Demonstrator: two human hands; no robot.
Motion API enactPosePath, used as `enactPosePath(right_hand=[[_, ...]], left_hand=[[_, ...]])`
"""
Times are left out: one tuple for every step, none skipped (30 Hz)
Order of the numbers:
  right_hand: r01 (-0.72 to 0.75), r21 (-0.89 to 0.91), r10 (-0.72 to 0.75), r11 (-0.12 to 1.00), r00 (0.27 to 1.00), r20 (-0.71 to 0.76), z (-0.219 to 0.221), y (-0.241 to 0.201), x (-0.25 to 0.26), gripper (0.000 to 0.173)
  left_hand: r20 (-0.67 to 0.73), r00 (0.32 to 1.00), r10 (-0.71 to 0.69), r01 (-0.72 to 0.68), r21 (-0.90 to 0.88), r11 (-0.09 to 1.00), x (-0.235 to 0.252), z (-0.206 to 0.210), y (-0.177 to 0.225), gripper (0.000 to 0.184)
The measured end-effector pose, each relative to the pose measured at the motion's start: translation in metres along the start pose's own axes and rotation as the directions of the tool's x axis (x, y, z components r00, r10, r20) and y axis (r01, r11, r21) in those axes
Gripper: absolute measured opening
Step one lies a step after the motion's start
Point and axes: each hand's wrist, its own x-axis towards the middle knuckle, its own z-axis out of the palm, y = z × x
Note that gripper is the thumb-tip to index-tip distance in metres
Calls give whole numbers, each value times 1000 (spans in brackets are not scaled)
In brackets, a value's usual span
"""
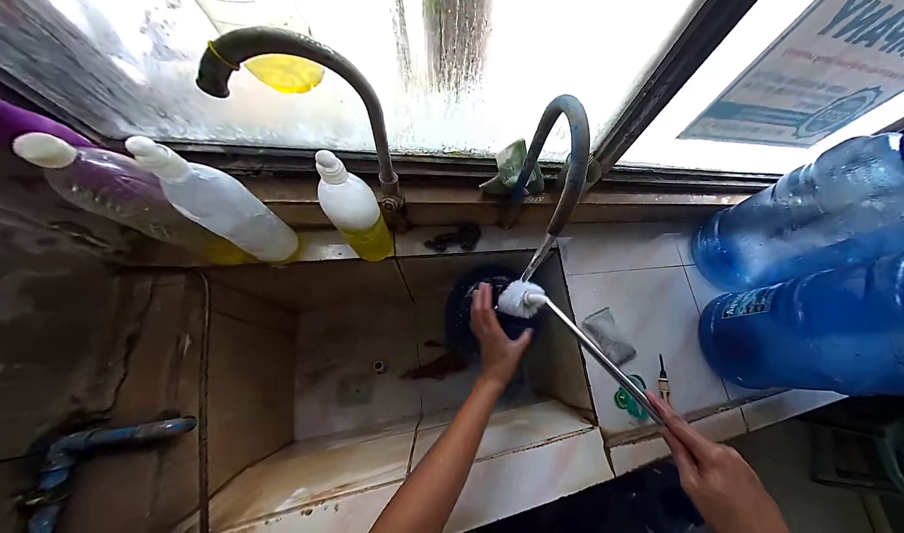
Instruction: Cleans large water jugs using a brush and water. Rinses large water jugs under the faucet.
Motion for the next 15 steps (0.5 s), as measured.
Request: enactPosePath(right_hand=[[-1, -90, 3, 996, 1000, 26, -5, -12, 7, 48], [0, -183, 11, 983, 998, 55, -16, -25, 13, 50], [5, -271, 18, 963, 996, 83, -29, -39, 19, 53], [14, -344, 29, 939, 993, 118, -43, -51, 24, 56], [14, -407, 61, 913, 984, 170, -57, -64, 31, 57], [14, -455, 99, 890, 970, 223, -69, -76, 39, 57], [15, -500, 147, 866, 948, 284, -78, -90, 52, 58], [10, -533, 202, 846, 920, 337, -83, -104, 67, 59], [5, -550, 245, 835, 891, 382, -81, -116, 80, 61], [-20, -558, 311, 830, 847, 432, -78, -126, 92, 61], [-39, -557, 346, 829, 820, 456, -72, -129, 103, 60], [-51, -555, 362, 830, 807, 467, -64, -130, 112, 58], [-51, -553, 364, 831, 802, 473, -53, -131, 119, 58], [-42, -548, 360, 836, 795, 488, -37, -130, 124, 59], [-30, -549, 363, 835, 779, 510, -20, -130, 128, 61]], left_hand=[[18, 987, 163, -163, 2, 987, -6, 0, 27, 102], [67, 942, 328, -328, -12, 944, -3, 1, 55, 84], [138, 875, 463, -464, -27, 885, 8, 2, 82, 63], [225, 809, 542, -551, -27, 834, 22, 4, 101, 40], [279, 760, 587, -603, -36, 797, 34, 10, 110, 24], [285, 736, 615, -627, -58, 777, 42, 17, 108, 34], [237, 740, 630, -632, -75, 771, 48, 22, 103, 43], [156, 757, 635, -632, -71, 771, 54, 25, 94, 47], [82, 772, 630, -628, -51, 777, 60, 27, 84, 48], [31, 782, 622, -622, -32, 783, 62, 30, 75, 48], [3, 783, 622, -622, -11, 783, 64, 34, 64, 47], [-4, 776, 630, -630, 0, 776, 67, 38, 54, 45], [6, 772, 636, -636, 8, 771, 68, 42, 40, 44], [41, 774, 632, -633, 13, 774, 64, 48, 23, 42], [103, 783, 613, -619, 33, 785, 54, 53, 3, 40]])
